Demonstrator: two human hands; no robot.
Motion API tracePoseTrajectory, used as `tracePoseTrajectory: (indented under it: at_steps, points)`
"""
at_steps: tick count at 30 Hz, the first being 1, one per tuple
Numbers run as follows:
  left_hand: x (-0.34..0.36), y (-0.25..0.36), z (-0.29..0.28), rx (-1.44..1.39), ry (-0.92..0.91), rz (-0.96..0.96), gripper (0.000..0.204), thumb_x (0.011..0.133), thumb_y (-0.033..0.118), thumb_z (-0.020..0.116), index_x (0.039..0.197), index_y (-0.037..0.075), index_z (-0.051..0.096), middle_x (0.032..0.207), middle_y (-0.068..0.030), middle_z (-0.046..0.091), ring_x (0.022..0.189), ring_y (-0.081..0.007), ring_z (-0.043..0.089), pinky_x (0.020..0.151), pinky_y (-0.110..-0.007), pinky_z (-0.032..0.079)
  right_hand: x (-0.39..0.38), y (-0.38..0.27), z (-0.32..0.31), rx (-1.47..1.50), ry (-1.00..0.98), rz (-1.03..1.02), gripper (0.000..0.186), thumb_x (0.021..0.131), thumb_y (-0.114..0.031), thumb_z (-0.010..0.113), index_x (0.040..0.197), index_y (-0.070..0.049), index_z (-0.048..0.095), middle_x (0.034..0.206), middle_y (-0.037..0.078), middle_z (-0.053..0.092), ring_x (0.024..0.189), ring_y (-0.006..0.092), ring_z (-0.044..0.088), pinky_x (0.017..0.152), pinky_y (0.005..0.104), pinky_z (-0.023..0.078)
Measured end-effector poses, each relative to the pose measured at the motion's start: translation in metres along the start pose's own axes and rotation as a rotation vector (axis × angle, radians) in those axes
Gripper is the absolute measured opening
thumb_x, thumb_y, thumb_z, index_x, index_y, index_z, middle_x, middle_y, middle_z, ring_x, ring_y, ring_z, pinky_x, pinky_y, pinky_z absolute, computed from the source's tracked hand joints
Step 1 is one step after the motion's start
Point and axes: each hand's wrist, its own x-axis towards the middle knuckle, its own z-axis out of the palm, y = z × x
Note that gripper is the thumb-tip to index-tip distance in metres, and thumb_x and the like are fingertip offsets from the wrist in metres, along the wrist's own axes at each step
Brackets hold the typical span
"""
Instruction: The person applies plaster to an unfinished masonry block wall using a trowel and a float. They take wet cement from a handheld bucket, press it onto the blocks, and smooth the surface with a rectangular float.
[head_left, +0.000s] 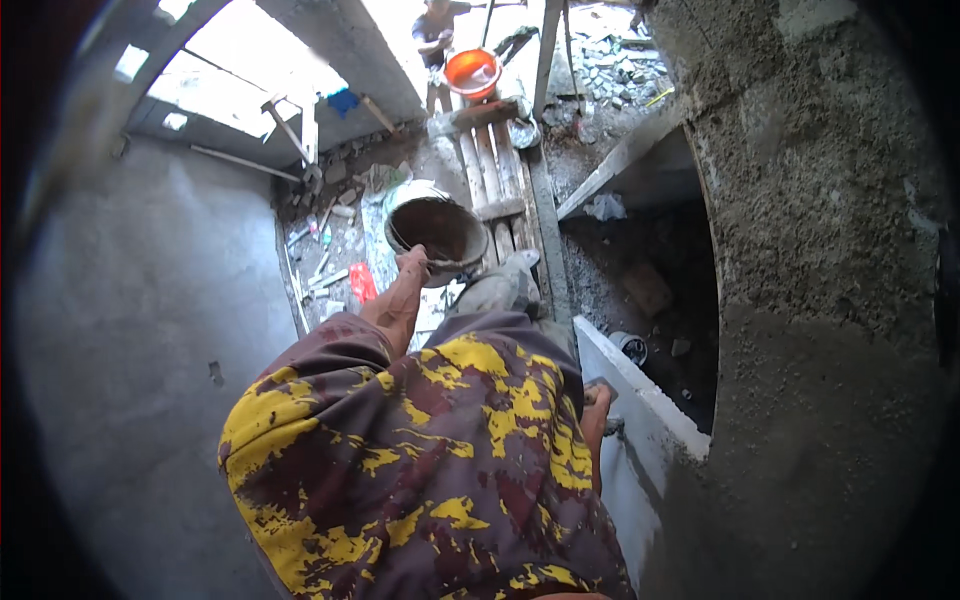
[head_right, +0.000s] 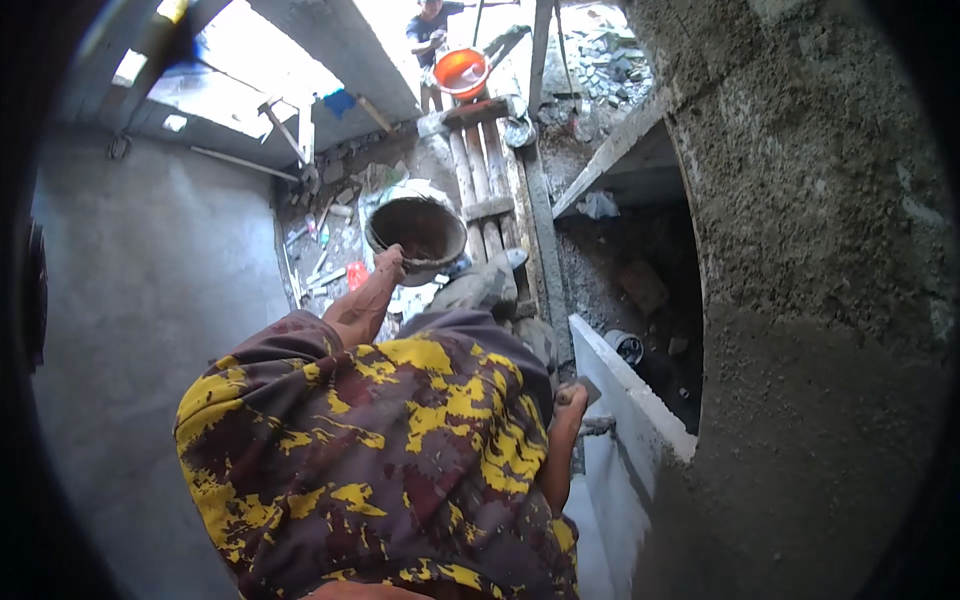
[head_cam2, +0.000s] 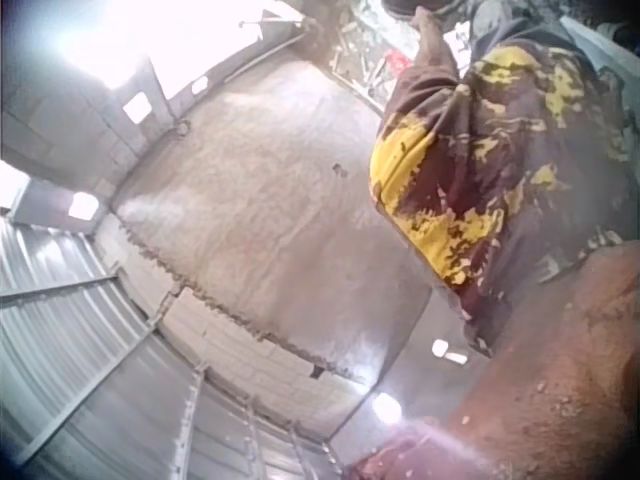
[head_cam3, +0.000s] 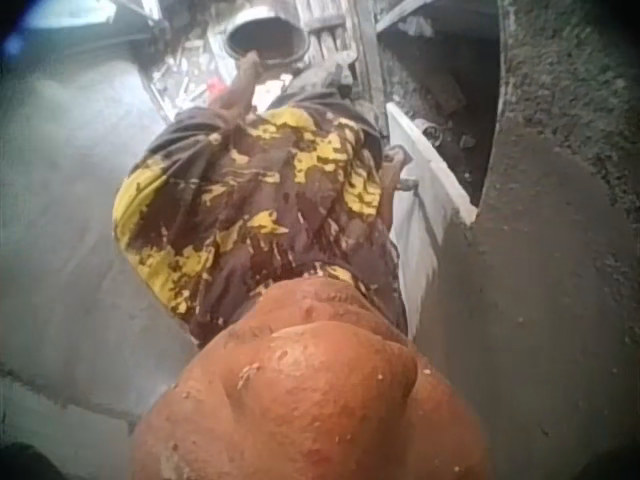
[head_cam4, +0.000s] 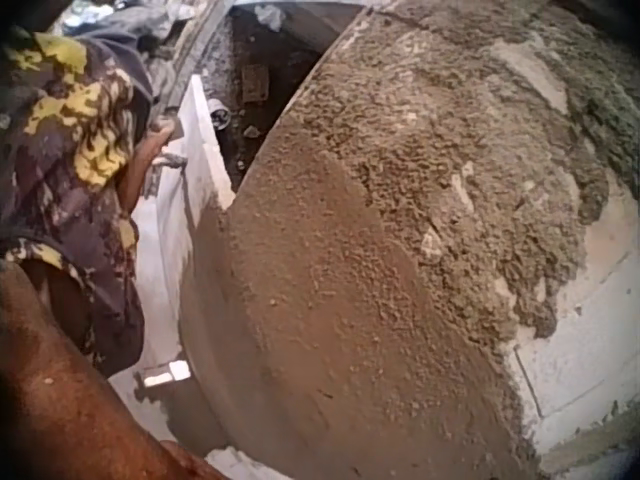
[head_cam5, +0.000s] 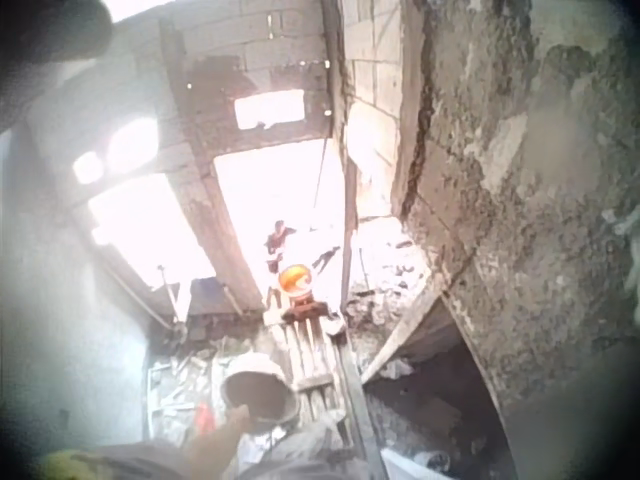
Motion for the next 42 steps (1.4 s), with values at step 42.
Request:
tracePoseTrajectory:
  at_steps: [42]
  points:
    - [0.065, 0.259, 0.042, -0.709, -0.057, -0.271, 0.053, 0.074, 0.016, 0.071, 0.118, -0.001, 0.047, 0.117, -0.0162, 0.052, 0.093, -0.0312, 0.058, 0.077, -0.047, 0.055, 0.400, 0.015, 0.076, -0.511, -0.420, 0.436, 0.037, 0.080, -0.034, 0.053, 0.097, -0.004, 0.065, 0.098, 0.022, 0.063, 0.097, 0.0348, 0.060, 0.081, 0.0413, 0.048]
